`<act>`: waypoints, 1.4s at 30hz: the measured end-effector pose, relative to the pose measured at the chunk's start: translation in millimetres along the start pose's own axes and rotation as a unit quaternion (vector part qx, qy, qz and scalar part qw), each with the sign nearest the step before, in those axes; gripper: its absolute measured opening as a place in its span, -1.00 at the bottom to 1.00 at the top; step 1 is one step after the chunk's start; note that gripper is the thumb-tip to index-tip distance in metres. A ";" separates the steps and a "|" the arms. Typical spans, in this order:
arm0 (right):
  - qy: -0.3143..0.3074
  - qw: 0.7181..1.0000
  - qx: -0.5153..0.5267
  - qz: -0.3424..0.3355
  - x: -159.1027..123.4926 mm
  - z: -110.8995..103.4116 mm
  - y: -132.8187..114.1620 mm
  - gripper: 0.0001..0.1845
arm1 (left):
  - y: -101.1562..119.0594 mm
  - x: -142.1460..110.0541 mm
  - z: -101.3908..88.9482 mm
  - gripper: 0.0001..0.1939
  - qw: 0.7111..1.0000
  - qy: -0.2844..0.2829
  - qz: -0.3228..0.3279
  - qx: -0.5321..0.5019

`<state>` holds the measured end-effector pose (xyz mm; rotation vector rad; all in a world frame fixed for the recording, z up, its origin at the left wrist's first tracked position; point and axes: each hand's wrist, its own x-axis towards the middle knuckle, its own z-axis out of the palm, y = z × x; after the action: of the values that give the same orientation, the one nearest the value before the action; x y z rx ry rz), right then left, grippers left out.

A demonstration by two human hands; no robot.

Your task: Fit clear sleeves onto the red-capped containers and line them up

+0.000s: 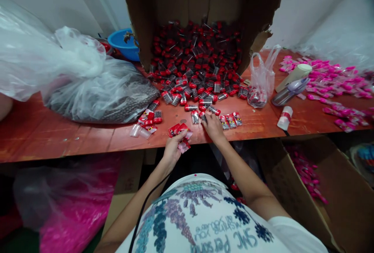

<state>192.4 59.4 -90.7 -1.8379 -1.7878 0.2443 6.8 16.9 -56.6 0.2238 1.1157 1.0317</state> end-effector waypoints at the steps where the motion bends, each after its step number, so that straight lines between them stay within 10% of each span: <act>1: -0.009 1.000 0.004 -0.005 -1.0 2.0 1.7 -0.60 | 1.3 0.4 -0.1 -0.89 1.000 0.004 0.001 -0.013; 11: -0.009 0.945 0.327 0.028 -68.0 -19.6 -45.8 -0.47 | 8.5 9.2 2.6 -0.94 0.996 0.013 -0.007 -0.091; 21: -0.002 0.966 0.253 -0.060 -82.7 -21.4 -61.6 -0.46 | 2.3 -1.1 9.6 -0.85 0.994 -0.013 0.071 -0.079; 42: -0.048 0.913 0.403 0.036 -78.6 -26.7 -59.8 -0.63 | 4.8 -15.5 9.1 -0.70 0.982 -0.082 0.170 0.013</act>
<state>146.6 -26.0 -57.9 -1.2906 -1.3577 0.9560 10.6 10.5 -39.5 0.5246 0.9591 1.2764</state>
